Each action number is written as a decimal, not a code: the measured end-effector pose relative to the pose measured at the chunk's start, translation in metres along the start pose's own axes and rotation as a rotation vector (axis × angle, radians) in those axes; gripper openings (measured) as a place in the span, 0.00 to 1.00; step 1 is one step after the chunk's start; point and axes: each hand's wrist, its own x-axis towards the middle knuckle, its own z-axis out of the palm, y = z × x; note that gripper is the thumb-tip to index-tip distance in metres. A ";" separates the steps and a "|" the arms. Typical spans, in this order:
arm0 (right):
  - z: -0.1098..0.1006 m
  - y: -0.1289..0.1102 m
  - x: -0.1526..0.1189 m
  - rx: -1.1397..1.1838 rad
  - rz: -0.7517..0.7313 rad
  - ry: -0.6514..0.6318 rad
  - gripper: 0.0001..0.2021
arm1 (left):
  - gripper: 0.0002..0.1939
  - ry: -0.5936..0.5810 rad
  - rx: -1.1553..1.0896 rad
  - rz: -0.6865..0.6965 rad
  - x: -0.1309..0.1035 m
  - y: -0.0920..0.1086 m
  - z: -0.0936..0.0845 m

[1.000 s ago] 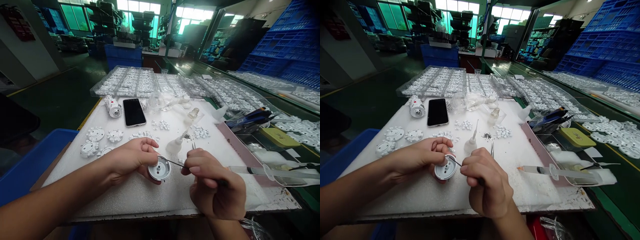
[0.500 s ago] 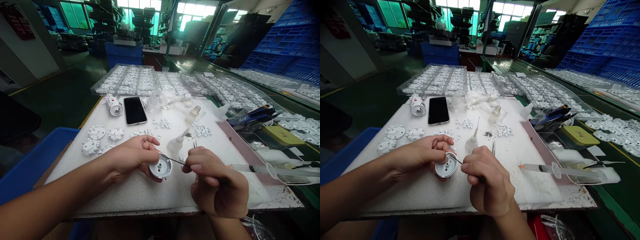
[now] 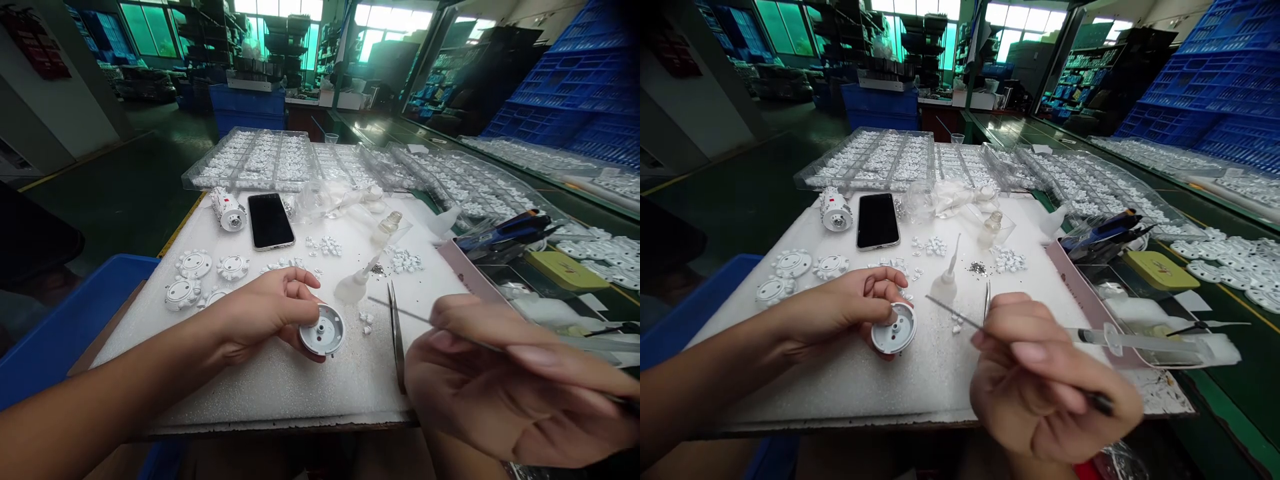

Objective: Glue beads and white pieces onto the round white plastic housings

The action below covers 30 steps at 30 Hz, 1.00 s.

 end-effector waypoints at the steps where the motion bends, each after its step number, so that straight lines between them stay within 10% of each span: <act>1: 0.000 0.003 0.006 -0.040 0.014 0.031 0.12 | 0.21 0.003 0.000 0.005 0.000 0.000 0.000; 8: 0.022 0.030 0.059 -0.301 0.089 0.225 0.12 | 0.22 0.000 0.005 0.002 -0.003 0.003 0.002; 24: 0.049 0.077 0.095 -0.609 0.497 -0.334 0.12 | 0.18 0.010 0.059 0.078 -0.012 0.006 0.003; 30: 0.037 0.060 0.088 -0.614 0.512 -0.345 0.16 | 0.18 0.227 0.337 0.375 -0.017 0.008 -0.004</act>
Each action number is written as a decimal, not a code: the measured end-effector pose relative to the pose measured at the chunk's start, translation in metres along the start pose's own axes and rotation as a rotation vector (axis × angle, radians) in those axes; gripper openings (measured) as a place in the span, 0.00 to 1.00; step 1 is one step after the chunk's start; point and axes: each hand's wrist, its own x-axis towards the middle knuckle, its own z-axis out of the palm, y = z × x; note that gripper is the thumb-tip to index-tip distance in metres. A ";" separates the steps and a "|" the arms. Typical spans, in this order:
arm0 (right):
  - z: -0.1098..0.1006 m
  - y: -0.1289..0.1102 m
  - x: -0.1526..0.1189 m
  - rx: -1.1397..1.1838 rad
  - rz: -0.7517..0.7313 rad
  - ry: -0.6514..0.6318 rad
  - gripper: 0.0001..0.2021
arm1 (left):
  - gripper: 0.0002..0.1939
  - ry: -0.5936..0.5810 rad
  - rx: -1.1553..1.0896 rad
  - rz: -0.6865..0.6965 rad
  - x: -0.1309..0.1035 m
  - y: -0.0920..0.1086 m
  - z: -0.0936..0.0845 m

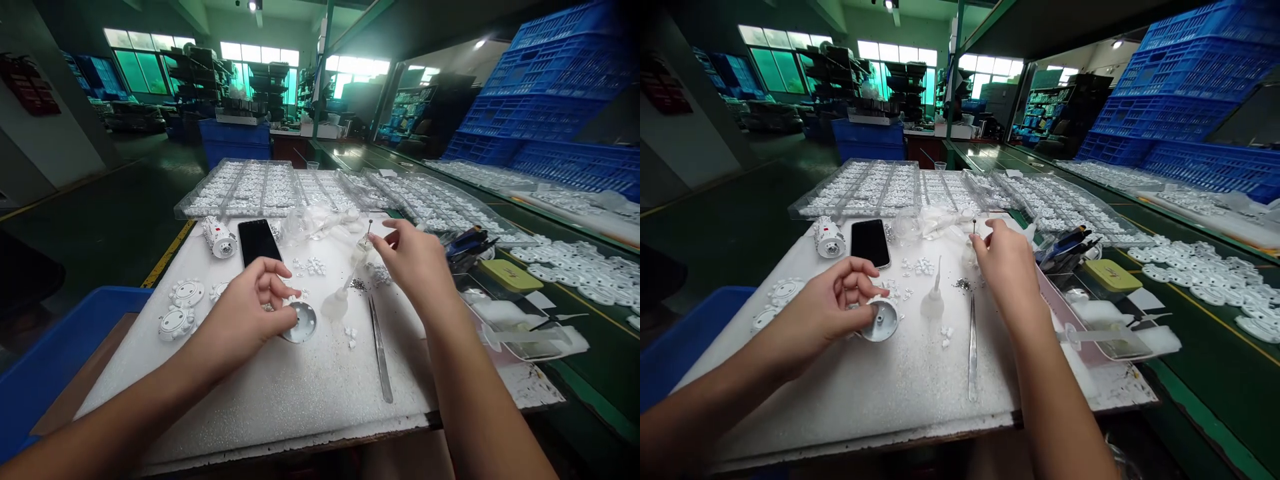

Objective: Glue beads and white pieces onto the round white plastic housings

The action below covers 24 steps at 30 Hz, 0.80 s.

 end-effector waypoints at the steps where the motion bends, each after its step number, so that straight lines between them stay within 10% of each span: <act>1: -0.006 -0.001 -0.009 0.019 -0.006 0.040 0.16 | 0.18 0.051 0.063 0.055 -0.001 0.001 -0.002; 5: -0.024 -0.009 -0.061 0.317 -0.222 0.268 0.11 | 0.17 0.239 0.223 0.275 -0.008 0.005 -0.002; 9: -0.021 -0.013 -0.114 0.578 -0.445 0.062 0.09 | 0.18 0.342 0.280 0.496 -0.018 0.004 0.005; 17: 0.002 -0.003 -0.153 0.677 -0.563 -0.094 0.15 | 0.02 -0.142 0.281 0.562 -0.041 -0.024 0.028; 24: 0.005 0.002 -0.153 0.723 -0.614 -0.115 0.15 | 0.03 -0.253 0.262 0.529 -0.038 -0.020 0.033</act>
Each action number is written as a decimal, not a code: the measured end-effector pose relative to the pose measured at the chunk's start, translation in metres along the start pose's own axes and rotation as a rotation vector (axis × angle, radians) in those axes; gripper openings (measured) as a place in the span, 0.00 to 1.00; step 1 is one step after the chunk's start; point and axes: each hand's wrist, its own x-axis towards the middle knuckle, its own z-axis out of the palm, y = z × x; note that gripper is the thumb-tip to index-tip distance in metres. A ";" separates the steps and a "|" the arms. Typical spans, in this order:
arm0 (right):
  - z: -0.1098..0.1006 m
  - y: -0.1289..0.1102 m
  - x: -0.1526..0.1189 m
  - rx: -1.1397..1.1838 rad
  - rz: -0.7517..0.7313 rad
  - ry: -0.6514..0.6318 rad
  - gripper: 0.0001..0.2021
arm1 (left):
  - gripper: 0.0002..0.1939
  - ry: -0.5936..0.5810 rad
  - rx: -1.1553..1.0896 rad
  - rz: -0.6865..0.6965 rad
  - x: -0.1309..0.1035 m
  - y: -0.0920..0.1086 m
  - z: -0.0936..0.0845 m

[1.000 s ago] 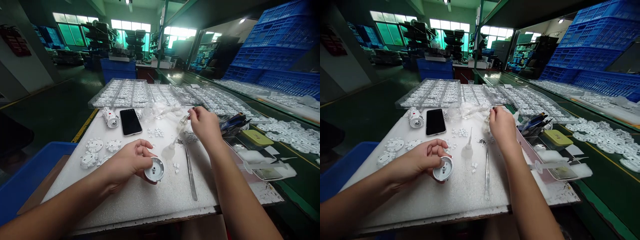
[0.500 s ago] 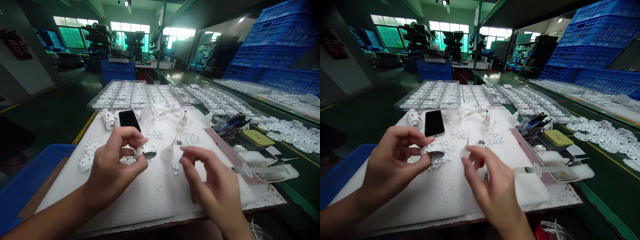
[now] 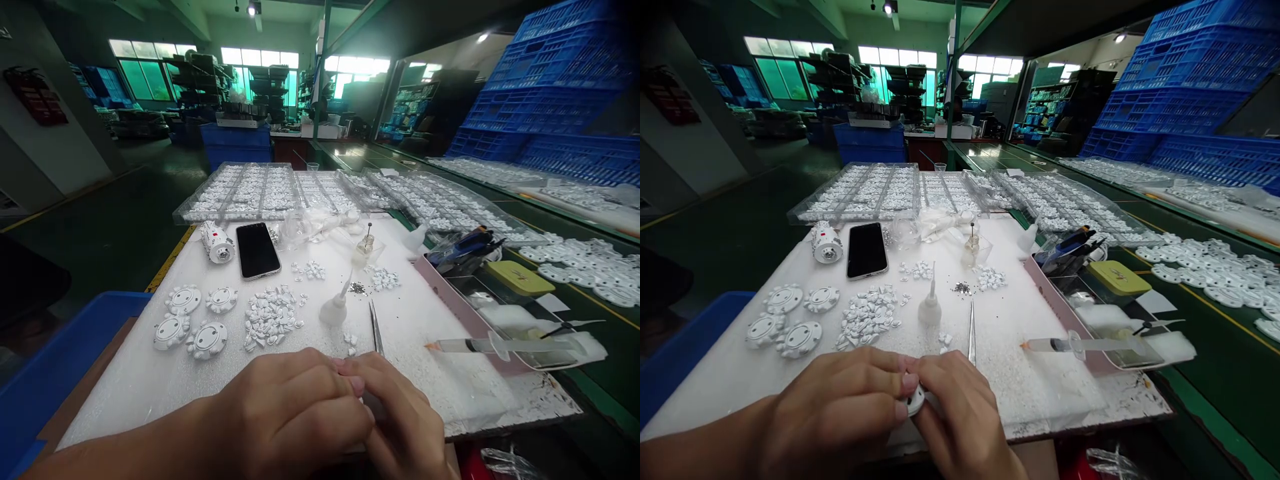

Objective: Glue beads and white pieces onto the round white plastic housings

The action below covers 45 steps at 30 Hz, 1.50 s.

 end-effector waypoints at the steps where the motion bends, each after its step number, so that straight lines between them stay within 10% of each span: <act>1: 0.000 0.000 -0.001 -0.010 0.016 -0.001 0.14 | 0.05 -0.042 0.042 0.044 0.003 -0.001 -0.002; 9: 0.001 -0.001 -0.007 0.052 0.092 0.085 0.14 | 0.18 -0.225 0.312 0.431 0.010 0.002 -0.018; 18: -0.006 0.010 -0.022 -0.027 0.012 0.236 0.20 | 0.08 0.270 0.276 0.070 0.026 -0.004 -0.036; 31: -0.019 0.022 -0.023 -0.031 0.306 0.311 0.04 | 0.10 -0.223 0.712 -0.141 0.103 -0.046 -0.051; 45: -0.019 0.015 -0.018 0.004 0.246 0.279 0.06 | 0.09 -0.341 0.855 0.078 0.127 -0.066 -0.052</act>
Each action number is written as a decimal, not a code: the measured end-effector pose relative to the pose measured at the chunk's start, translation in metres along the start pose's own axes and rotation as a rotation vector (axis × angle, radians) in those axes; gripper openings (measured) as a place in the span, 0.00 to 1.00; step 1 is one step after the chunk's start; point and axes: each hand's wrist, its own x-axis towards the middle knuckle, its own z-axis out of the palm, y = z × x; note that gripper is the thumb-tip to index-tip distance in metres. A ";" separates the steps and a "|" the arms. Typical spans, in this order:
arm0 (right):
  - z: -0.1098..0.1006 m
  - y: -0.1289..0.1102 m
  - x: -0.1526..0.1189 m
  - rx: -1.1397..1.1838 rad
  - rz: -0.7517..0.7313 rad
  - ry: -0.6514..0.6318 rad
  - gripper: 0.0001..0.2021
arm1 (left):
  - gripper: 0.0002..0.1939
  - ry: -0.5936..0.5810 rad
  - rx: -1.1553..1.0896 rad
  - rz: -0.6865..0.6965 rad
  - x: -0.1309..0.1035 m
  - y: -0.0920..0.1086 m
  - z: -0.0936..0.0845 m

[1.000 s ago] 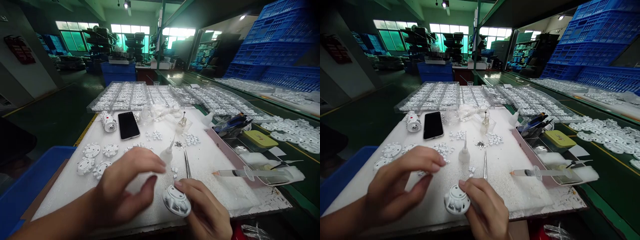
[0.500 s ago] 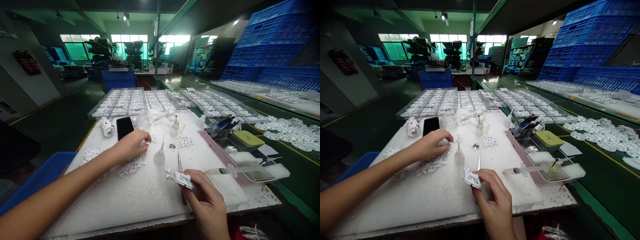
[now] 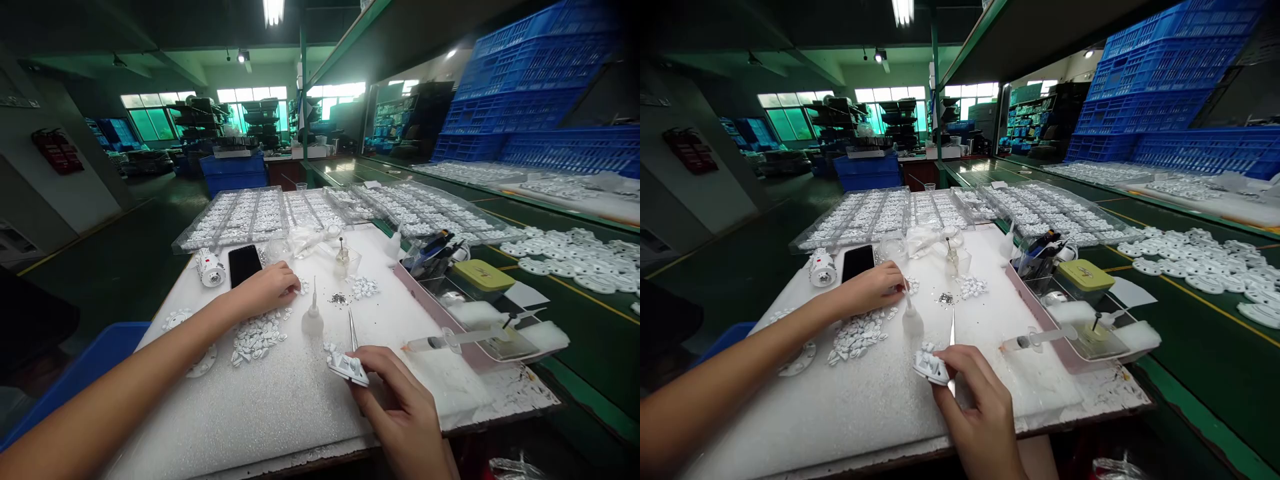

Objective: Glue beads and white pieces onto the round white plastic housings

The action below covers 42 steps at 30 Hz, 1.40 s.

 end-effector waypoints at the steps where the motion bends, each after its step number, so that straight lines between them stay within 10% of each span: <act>1: 0.000 0.000 0.000 -0.001 -0.004 -0.003 0.07 | 0.09 0.009 0.002 0.009 -0.001 0.000 0.000; 17: 0.009 0.003 -0.009 -0.141 -0.078 -0.171 0.15 | 0.08 0.091 -0.485 0.002 -0.072 0.032 -0.038; 23: 0.009 -0.005 -0.002 -0.084 -0.069 -0.221 0.14 | 0.07 -0.016 -0.609 0.188 -0.073 0.051 -0.028; 42: 0.021 -0.012 0.009 -0.014 -0.061 -0.318 0.18 | 0.08 -0.024 -0.681 0.162 -0.069 0.053 -0.009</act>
